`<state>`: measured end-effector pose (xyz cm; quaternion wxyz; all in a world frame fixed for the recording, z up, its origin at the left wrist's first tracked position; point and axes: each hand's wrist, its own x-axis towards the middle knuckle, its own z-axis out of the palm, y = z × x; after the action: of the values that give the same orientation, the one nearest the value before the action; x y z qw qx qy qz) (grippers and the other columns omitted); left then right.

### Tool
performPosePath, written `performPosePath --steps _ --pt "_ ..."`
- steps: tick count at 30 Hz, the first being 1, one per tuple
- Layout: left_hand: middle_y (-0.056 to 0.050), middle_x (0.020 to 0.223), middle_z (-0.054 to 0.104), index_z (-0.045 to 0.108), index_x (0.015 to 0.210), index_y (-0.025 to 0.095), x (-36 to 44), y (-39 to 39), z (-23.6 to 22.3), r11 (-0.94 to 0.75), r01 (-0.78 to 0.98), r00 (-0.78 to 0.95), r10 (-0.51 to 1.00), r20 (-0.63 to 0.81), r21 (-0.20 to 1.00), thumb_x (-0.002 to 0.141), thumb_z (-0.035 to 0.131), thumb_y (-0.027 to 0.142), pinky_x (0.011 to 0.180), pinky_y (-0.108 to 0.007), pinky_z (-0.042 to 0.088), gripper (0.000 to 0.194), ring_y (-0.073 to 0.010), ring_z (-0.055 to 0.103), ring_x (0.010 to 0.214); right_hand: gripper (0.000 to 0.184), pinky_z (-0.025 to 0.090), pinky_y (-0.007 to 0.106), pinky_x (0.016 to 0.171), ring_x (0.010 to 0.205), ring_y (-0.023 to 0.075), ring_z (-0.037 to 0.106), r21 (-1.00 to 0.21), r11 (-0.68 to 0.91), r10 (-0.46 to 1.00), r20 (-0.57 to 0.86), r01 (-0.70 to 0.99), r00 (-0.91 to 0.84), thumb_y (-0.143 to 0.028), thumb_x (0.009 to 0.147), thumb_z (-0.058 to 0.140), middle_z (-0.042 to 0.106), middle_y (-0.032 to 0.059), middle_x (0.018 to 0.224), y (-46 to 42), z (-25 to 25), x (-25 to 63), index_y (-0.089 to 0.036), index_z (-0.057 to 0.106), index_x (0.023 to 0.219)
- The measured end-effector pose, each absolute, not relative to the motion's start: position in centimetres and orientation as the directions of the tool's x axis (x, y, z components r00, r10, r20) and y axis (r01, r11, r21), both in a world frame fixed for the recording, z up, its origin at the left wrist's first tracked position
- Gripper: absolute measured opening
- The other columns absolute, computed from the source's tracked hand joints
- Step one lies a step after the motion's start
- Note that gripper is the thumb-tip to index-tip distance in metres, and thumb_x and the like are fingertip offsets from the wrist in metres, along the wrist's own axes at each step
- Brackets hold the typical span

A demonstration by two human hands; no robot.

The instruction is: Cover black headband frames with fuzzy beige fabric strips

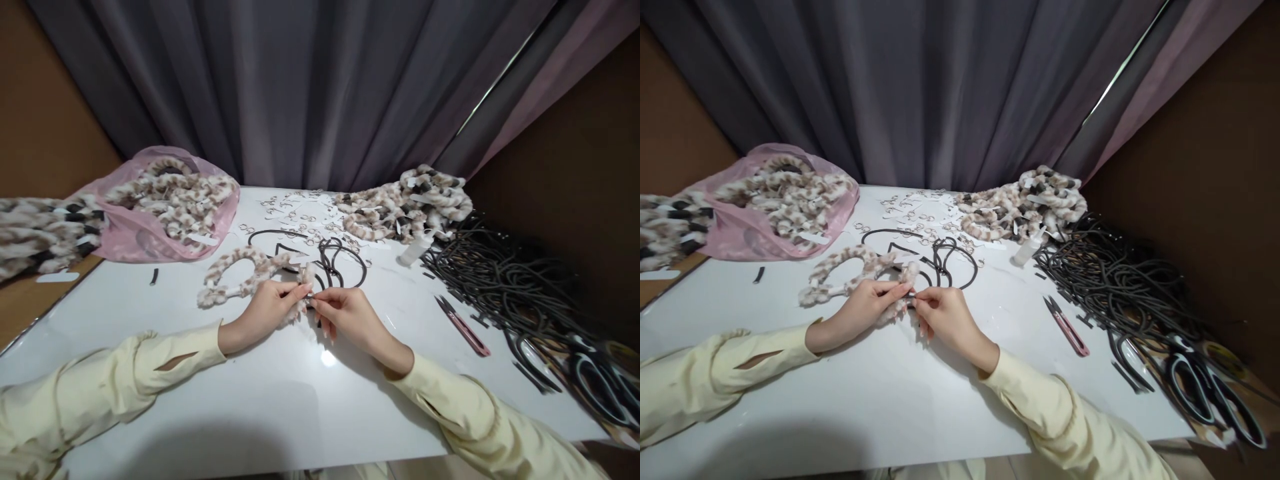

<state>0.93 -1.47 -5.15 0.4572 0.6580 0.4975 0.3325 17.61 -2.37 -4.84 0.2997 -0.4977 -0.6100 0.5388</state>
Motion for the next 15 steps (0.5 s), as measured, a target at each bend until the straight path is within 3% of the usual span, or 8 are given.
performPosePath --steps 5,9,12,15 --pt "0.004 0.043 0.042 0.054 0.055 0.014 0.8 -1.2 -5.3 0.009 0.271 0.295 0.951 -0.092 0.963 0.082 0.048 0.049 0.041 -0.021 0.024 0.044 -0.0074 0.034 0.039 0.021 0.043 0.020 0.040 0.037 0.0085 0.050 -0.951 -0.155 0.876 -0.257 0.268 -0.407 -0.032 0.077 0.059 0.056 -0.0018 0.047 -1.4 -4.6 17.6 -0.013 0.061 0.069" --pt "0.003 0.041 0.043 0.057 0.057 0.013 0.7 -1.2 -5.3 0.060 0.253 0.286 0.949 -0.134 0.966 0.081 0.050 0.050 0.039 -0.020 0.026 0.044 -0.0068 0.035 0.036 0.030 0.043 0.022 0.044 0.042 0.0095 0.052 -0.890 0.007 0.933 -0.158 0.455 -0.324 -0.042 0.075 0.061 0.061 0.0014 0.054 0.4 -2.5 20.4 -0.012 0.066 0.074" --pt "0.002 0.041 0.046 0.058 0.057 0.012 0.7 -1.2 -5.4 0.078 0.251 0.288 0.946 -0.151 0.965 0.080 0.052 0.050 0.037 -0.019 0.026 0.045 -0.0067 0.037 0.035 0.043 0.041 0.025 0.050 0.038 0.0093 0.047 -0.592 0.088 0.994 -0.003 0.801 -0.111 -0.049 0.076 0.058 0.054 0.0012 0.042 2.3 -0.5 25.8 -0.015 0.058 0.050" --pt "0.002 0.041 0.046 0.057 0.054 0.012 0.7 -1.1 -5.5 0.073 0.233 0.300 0.943 -0.143 0.970 0.079 0.053 0.051 0.036 -0.019 0.024 0.046 -0.0064 0.037 0.034 0.050 0.036 0.027 0.047 0.036 0.0133 0.048 -0.295 -0.148 0.989 -0.070 0.944 0.133 -0.054 0.072 0.061 0.052 0.0043 0.038 4.1 0.1 31.9 -0.016 0.055 0.040"
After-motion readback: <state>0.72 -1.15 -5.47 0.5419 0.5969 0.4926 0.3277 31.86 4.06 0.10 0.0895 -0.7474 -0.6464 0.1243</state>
